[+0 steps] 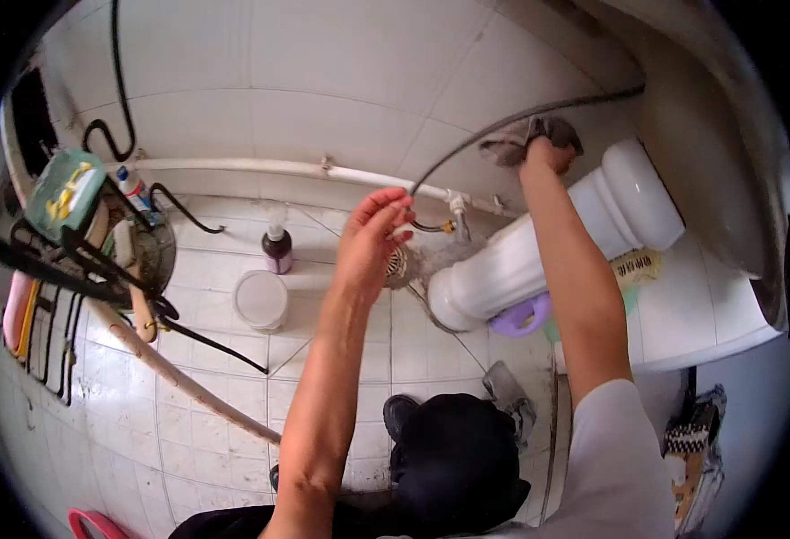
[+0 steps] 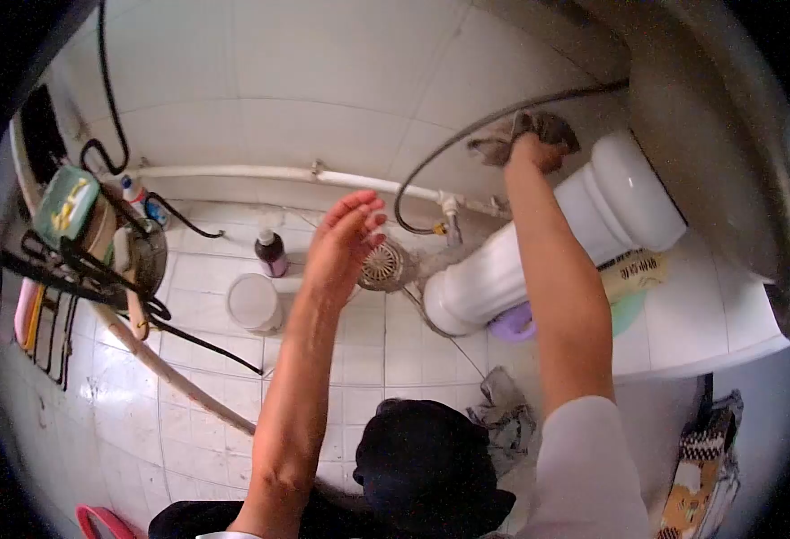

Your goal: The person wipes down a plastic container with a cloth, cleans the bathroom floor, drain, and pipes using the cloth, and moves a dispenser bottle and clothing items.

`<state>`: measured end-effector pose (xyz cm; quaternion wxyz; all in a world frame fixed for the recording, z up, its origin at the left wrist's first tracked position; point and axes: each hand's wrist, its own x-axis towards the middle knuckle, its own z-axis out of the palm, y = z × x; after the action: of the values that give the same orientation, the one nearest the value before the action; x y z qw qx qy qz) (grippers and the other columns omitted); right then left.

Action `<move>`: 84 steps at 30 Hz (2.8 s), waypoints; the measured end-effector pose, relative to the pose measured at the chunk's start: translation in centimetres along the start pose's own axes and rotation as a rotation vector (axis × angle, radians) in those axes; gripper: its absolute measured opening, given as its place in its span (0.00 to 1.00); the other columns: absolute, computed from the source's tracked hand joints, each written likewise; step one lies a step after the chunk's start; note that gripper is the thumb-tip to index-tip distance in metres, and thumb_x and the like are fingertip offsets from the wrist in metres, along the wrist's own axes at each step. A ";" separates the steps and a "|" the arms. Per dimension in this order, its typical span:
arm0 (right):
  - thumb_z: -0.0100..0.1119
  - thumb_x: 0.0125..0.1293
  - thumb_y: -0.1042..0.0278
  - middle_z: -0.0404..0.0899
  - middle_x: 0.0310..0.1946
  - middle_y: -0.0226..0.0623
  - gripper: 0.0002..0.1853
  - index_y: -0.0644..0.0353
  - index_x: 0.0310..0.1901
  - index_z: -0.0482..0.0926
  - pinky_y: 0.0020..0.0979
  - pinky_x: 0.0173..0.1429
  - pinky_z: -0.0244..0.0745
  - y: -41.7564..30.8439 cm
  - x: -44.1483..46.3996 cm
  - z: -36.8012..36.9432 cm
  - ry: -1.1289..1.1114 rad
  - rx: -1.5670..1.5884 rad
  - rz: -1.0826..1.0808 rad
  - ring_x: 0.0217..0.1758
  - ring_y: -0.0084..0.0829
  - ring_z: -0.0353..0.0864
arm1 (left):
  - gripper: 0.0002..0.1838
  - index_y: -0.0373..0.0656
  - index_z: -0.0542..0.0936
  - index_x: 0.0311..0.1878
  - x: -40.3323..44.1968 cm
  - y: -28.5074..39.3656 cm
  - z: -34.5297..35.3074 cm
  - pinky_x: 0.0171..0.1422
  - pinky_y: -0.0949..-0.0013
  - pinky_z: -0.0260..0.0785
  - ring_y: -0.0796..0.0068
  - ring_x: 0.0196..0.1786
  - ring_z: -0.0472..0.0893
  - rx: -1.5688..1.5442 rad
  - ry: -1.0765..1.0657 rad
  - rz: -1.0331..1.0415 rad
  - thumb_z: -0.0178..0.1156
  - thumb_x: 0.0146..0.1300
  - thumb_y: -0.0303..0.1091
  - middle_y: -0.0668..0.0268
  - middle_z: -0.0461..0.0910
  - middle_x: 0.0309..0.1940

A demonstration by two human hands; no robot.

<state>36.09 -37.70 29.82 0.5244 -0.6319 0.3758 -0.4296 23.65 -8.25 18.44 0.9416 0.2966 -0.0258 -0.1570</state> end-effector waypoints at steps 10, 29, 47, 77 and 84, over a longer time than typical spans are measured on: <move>0.55 0.64 0.81 0.69 0.70 0.61 0.31 0.70 0.71 0.67 0.51 0.81 0.60 -4.7 -6.5 -2.6 -0.105 -0.071 -1.166 0.74 0.59 0.68 | 0.13 0.46 0.80 0.59 -0.2 -0.9 -1.9 0.55 0.69 0.78 0.76 0.53 0.83 0.096 0.146 -0.048 0.62 0.75 0.33 0.68 0.85 0.53; 0.58 0.68 0.68 0.72 0.75 0.26 0.17 0.44 0.57 0.84 0.48 0.68 0.71 6.0 -30.1 27.2 -0.924 -0.328 -2.225 0.82 0.35 0.62 | 0.10 0.42 0.80 0.57 0.9 -2.8 -7.1 0.54 0.72 0.77 0.78 0.49 0.83 0.067 0.274 -0.104 0.59 0.77 0.32 0.69 0.84 0.48; 0.77 0.51 0.64 0.82 0.51 0.42 0.39 0.59 0.66 0.73 0.46 0.54 0.73 13.3 -21.9 15.4 -1.070 -0.561 -1.665 0.52 0.46 0.83 | 0.09 0.42 0.80 0.56 2.0 -3.3 -8.2 0.50 0.73 0.75 0.78 0.48 0.83 0.139 0.221 0.031 0.60 0.75 0.27 0.68 0.85 0.49; 0.69 0.58 0.69 0.84 0.52 0.46 0.26 0.53 0.60 0.79 0.52 0.63 0.78 12.3 -28.1 28.0 -1.528 -0.654 -1.548 0.61 0.53 0.81 | 0.39 0.45 0.72 0.66 4.8 -0.6 -20.8 0.58 0.49 0.78 0.44 0.53 0.84 1.930 0.531 0.300 0.78 0.48 0.30 0.53 0.83 0.52; 0.71 0.59 0.68 0.82 0.57 0.44 0.25 0.56 0.60 0.79 0.51 0.65 0.77 12.3 -21.4 22.1 -1.518 -0.748 -1.555 0.63 0.53 0.80 | 0.32 0.43 0.80 0.61 -1.1 4.3 -15.2 0.56 0.55 0.80 0.52 0.52 0.88 1.563 0.439 0.325 0.77 0.51 0.34 0.54 0.88 0.50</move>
<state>48.99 -12.44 12.77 -0.0117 -0.9053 -0.4246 -0.0070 25.97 3.82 8.39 0.4583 0.8824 0.0146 0.1056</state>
